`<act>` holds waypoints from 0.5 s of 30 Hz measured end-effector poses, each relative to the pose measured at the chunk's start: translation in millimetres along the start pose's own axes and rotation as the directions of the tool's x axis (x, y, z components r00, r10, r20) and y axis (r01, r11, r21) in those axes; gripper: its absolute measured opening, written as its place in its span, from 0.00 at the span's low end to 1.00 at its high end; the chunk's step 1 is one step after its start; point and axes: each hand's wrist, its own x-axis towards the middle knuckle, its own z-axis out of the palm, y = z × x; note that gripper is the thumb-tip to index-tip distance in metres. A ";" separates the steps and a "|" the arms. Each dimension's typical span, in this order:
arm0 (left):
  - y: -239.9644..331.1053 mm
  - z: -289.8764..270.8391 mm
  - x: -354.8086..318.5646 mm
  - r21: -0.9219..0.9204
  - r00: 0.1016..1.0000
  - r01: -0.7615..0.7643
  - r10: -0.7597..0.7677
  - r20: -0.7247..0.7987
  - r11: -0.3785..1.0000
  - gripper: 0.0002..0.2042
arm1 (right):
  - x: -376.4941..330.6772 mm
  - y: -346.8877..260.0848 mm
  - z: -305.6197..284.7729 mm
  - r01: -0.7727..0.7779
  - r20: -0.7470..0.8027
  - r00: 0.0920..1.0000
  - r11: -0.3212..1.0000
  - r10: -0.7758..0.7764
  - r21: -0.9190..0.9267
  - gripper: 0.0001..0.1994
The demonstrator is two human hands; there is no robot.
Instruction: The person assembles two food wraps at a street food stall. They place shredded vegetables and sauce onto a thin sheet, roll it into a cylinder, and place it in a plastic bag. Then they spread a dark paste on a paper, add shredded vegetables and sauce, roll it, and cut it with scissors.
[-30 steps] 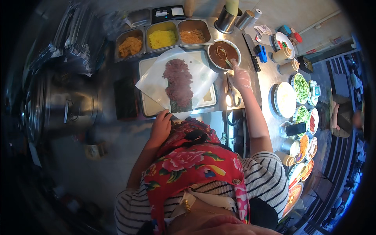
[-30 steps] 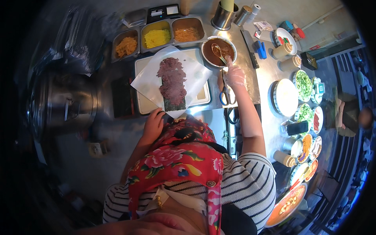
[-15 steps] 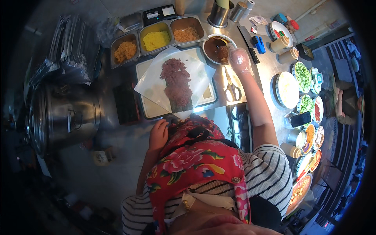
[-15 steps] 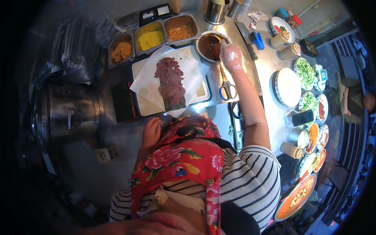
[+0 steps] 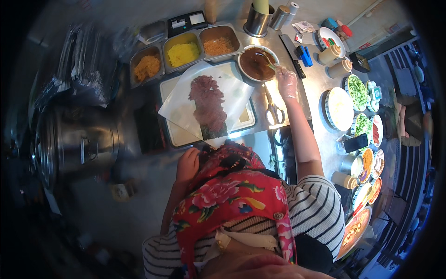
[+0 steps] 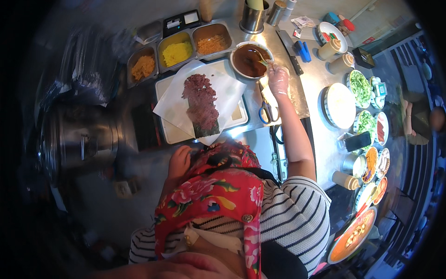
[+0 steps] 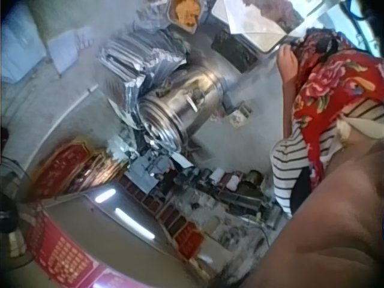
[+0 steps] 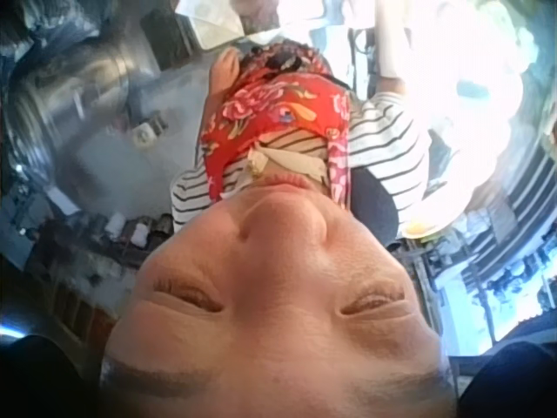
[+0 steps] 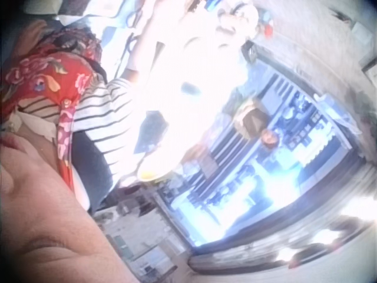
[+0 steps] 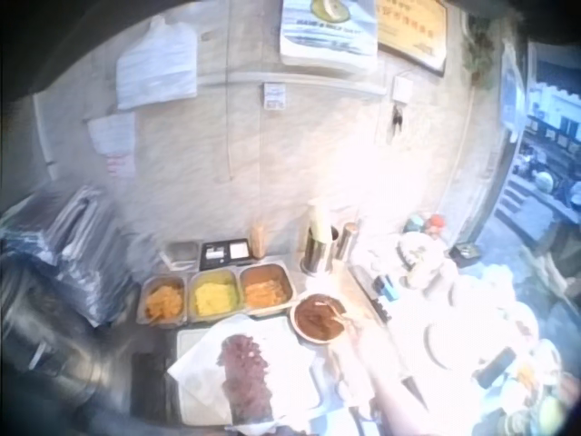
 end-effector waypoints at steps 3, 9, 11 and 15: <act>1.6 2.5 8.8 -0.008 0.998 -0.067 0.067 0.006 0.998 0.10 | 0.8 6.2 6.4 -0.175 0.002 0.984 0.972 0.177 0.157 0.12; 8.0 -0.5 19.6 -0.096 0.994 -0.046 0.055 0.095 0.994 0.11 | 7.7 10.1 4.9 -0.473 0.188 0.879 0.751 0.439 0.461 0.13; 4.0 4.5 19.7 -0.099 0.995 -0.033 0.042 0.090 0.995 0.10 | 8.8 13.1 1.6 -0.448 0.173 0.892 0.774 0.417 0.447 0.14; -19.5 39.7 23.6 -0.113 0.989 -0.129 0.136 0.053 0.985 0.09 | 3.7 29.3 7.8 -0.470 0.204 0.882 0.830 0.426 0.301 0.15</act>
